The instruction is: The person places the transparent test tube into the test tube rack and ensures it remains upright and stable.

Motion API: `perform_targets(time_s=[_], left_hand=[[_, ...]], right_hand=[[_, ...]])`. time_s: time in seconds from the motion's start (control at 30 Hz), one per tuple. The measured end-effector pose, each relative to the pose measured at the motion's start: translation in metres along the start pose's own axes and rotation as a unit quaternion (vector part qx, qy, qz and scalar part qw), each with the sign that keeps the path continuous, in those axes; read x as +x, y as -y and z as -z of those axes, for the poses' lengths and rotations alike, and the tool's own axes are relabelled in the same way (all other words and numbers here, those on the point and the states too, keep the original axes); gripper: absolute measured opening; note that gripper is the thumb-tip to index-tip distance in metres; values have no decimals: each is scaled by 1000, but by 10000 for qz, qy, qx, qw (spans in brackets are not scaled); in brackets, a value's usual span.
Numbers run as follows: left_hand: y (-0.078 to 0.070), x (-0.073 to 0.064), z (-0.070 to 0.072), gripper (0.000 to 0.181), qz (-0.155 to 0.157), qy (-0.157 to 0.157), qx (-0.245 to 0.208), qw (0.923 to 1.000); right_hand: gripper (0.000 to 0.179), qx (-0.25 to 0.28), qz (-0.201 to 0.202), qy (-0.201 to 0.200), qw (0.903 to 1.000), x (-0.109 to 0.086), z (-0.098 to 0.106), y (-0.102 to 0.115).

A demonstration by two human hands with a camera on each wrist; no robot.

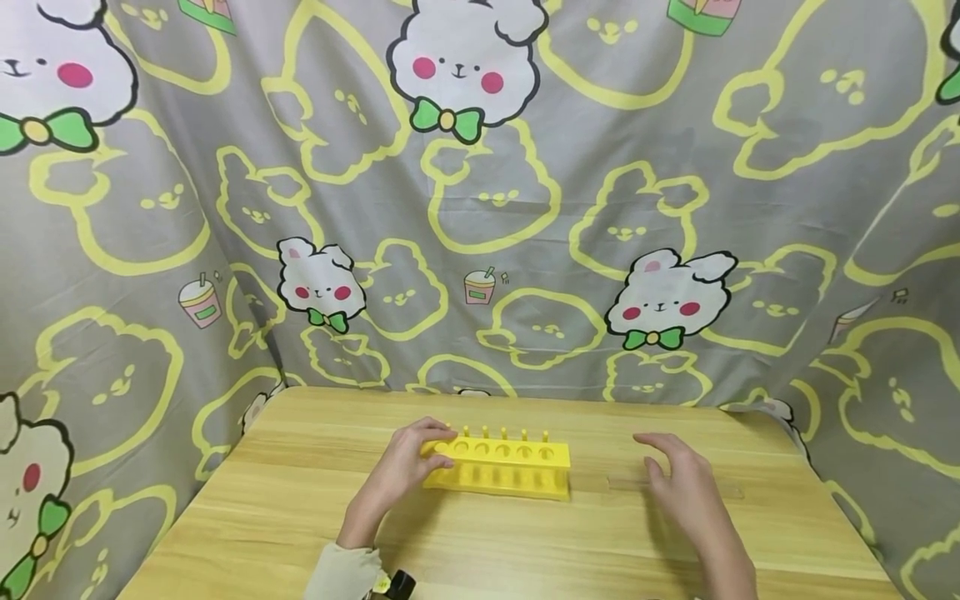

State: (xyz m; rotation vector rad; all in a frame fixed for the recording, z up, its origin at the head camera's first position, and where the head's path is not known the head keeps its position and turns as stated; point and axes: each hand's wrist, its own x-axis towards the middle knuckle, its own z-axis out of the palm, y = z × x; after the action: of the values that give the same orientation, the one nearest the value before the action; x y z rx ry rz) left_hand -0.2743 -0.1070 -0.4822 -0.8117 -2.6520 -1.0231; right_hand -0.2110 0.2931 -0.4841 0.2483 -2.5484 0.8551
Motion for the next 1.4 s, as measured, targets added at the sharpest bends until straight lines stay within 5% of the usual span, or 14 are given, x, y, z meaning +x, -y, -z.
perform_targets(time_s=[0.67,1.0,1.4], left_hand=[[-2,-2,0,35,-27,-9,35,10000],[0,-1,1,36,-23,-28,74,10000],[-1,0,1,36,-85,-60,119,9999]], right_hand=[[34,-344,-883,916,9913,-10,3,-29],[41,74,-1392,1348,9810,-14,-6,-39],[38,-318,-1055,1376,9843,-11,-11,-44]])
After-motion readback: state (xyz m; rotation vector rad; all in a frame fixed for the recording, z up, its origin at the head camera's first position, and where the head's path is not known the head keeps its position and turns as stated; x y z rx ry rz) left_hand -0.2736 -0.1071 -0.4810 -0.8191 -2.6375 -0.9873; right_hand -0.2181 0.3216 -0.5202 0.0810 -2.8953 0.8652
